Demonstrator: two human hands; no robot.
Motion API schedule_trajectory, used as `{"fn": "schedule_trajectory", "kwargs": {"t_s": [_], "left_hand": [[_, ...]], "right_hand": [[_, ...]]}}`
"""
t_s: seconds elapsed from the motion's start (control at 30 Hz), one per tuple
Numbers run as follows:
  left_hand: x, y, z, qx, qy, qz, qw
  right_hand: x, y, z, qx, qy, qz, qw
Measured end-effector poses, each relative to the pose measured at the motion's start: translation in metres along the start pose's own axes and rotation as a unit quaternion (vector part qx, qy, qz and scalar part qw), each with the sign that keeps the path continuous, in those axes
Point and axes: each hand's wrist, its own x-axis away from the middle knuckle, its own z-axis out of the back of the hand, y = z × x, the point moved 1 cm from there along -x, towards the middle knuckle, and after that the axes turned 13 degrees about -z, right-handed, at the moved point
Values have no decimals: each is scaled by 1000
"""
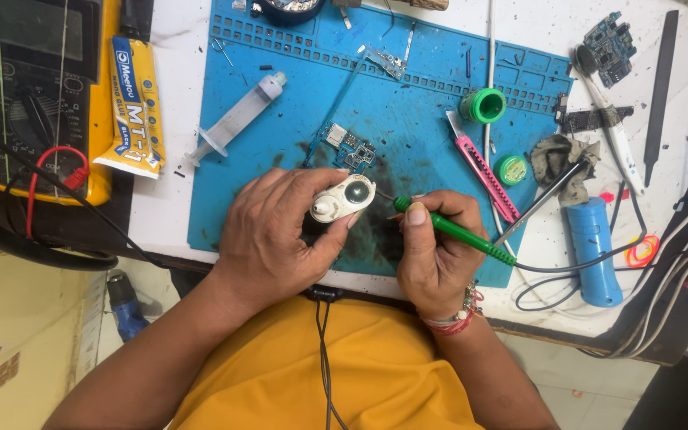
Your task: The person uses a hot air rework station and tweezers to remove a component from a small circuit board. They then apply a liquid from a syringe to the board and use a cloth to wipe the area. The person also uses a screwdriver to adjust a white plastic component and a soldering iron to work on the circuit board.
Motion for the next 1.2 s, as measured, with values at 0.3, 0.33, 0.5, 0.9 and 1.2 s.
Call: {"fn": "schedule_trajectory", "kwargs": {"t_s": [0.3, 0.33, 0.5, 0.9, 1.2], "left_hand": [[1, -1, -1, -2, -2, 1, 1000], [1, -1, -1, -2, -5, 2, 1000], [1, -2, -1, 1, -5, -1, 1000], [0, -1, 0, 2, -8, 3, 1000], [1, -1, 0, 0, -2, -2, 1000]], "right_hand": [[0, 0, 0, -9, -5, -9, 1000], [0, 0, 0, -8, -4, -11, 1000], [0, 0, -1, -8, -9, -3, 1000], [0, 1, -1, -6, -8, -2, 1000], [1, 2, 0, -23, -10, -10, 1000]]}}
